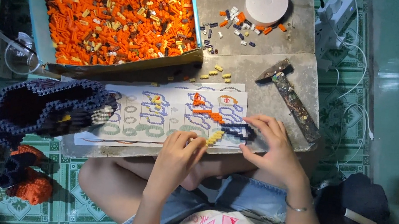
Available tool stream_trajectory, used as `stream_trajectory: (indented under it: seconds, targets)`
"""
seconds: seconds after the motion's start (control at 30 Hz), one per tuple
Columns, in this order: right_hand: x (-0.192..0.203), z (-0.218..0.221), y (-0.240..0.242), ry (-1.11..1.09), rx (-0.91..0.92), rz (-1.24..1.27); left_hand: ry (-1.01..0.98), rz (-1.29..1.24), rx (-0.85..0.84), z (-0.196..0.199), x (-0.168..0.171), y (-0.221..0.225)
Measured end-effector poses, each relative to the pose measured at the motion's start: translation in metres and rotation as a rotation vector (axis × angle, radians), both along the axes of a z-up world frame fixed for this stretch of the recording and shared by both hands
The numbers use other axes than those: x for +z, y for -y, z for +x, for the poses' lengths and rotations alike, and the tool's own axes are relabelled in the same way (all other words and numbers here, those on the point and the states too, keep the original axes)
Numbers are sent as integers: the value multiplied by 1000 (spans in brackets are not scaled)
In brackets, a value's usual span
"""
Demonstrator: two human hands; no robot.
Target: The person assembles a model using small interlocking toy blocks by following a printed instruction sheet.
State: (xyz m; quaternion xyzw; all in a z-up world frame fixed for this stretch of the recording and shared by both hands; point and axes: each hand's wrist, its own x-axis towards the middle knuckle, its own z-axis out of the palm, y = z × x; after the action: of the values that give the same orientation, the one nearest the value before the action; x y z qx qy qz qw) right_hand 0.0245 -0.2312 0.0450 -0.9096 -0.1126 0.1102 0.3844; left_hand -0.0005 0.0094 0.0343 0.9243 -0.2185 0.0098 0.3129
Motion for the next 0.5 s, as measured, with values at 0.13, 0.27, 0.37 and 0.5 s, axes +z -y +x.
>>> stream_trajectory:
  seconds: [0.13, 0.27, 0.37, 0.5]
  targets:
    - [-22, 10, -3, 198, 61, -40, -25, 44, -12, 2, -2, 0]
    - [-25, 10, -9, 300, 52, -130, -63, 23, -7, 3, -2, 0]
    - [-26, 10, -9, 327, 41, -145, -58, 45, -33, 7, -1, 2]
    - [-42, 12, -9, 411, -38, -49, -14, 28, -26, 20, 1, 0]
